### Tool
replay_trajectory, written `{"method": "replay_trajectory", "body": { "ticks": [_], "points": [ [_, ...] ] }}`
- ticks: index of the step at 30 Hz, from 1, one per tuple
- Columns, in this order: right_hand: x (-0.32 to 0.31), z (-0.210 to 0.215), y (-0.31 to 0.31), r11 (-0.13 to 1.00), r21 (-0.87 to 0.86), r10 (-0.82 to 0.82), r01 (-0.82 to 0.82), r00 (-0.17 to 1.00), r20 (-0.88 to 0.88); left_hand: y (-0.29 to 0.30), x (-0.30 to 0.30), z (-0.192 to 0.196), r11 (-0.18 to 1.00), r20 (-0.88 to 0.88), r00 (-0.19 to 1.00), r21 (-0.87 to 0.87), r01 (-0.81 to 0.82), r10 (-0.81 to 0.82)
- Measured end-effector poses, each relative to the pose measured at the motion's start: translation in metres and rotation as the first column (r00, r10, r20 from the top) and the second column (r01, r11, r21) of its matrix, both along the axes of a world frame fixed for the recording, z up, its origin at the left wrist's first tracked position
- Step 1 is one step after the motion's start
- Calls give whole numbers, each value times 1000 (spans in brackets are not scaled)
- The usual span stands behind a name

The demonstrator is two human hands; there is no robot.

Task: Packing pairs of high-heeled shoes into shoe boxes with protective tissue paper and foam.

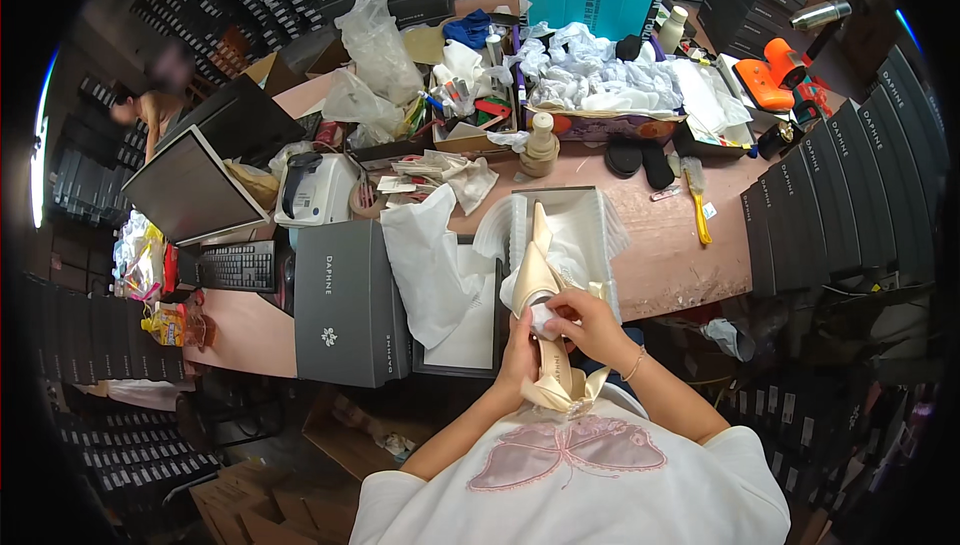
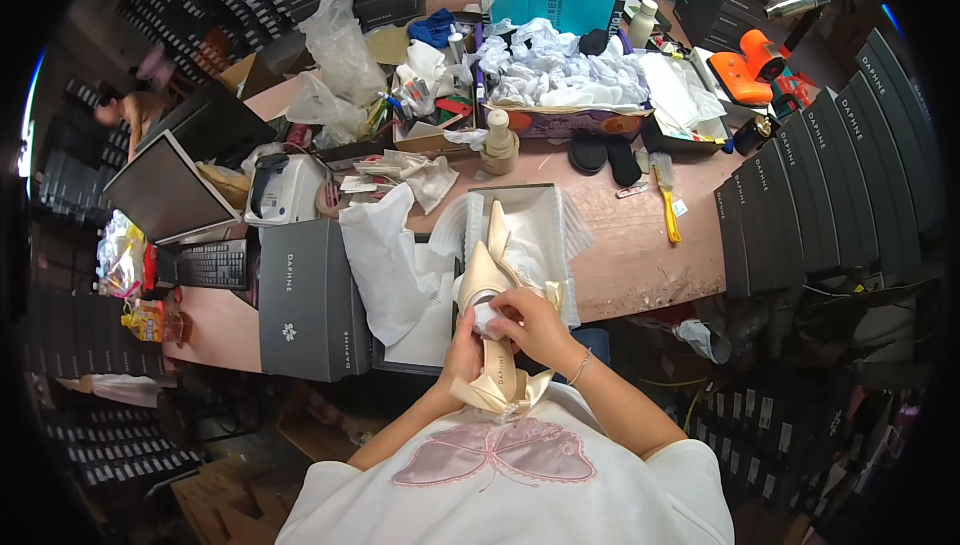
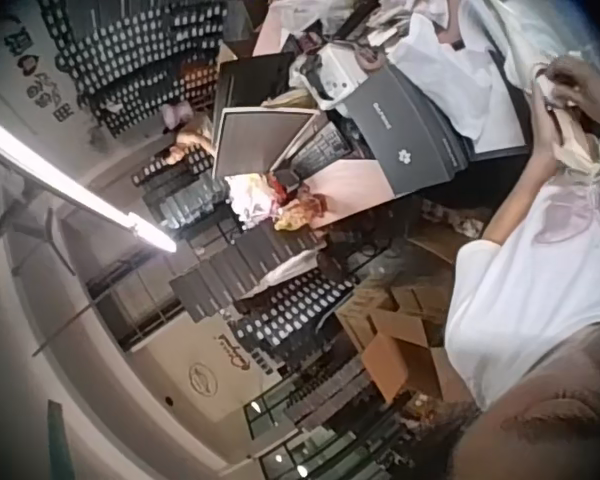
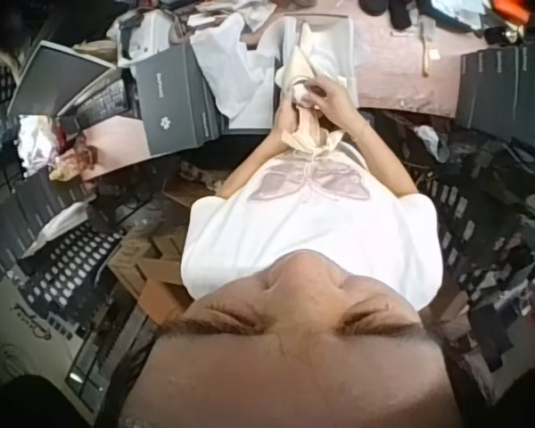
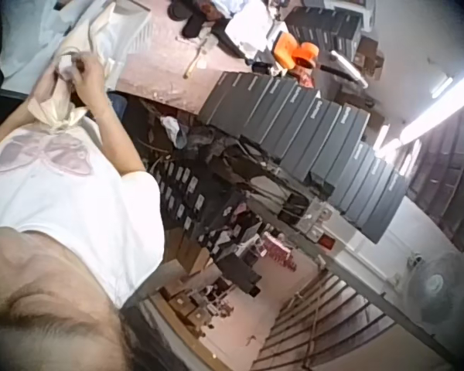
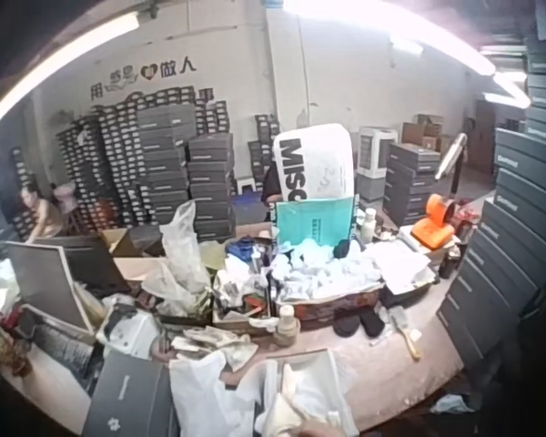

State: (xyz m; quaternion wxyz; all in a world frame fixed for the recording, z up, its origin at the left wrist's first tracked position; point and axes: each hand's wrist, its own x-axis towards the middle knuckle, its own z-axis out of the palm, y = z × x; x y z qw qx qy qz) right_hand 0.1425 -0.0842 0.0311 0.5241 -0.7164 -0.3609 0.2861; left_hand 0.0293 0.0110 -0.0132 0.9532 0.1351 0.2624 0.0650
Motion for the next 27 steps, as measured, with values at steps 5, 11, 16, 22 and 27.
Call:
{"method": "replay_trajectory", "body": {
  "ticks": [5,11,16,22,27],
  "points": [
    [-8,-7,10,999,-40,12,10,860,511,-3,-2,8,984,-172,984,178,-17,48],
    [15,-23,5,971,0,-209,240,844,494,-19,8,23,952,-183,981,283,120,-69],
    [32,16,2,997,23,-79,75,950,301,-16,20,22,911,-85,957,294,291,-278],
    [91,-9,-26,973,-63,-190,221,928,321,-17,74,9,839,-170,975,502,211,-144],
    [185,-67,-83,890,-107,-402,443,874,274,62,104,-10,-318,-342,905,913,255,-253]
  ]
}}
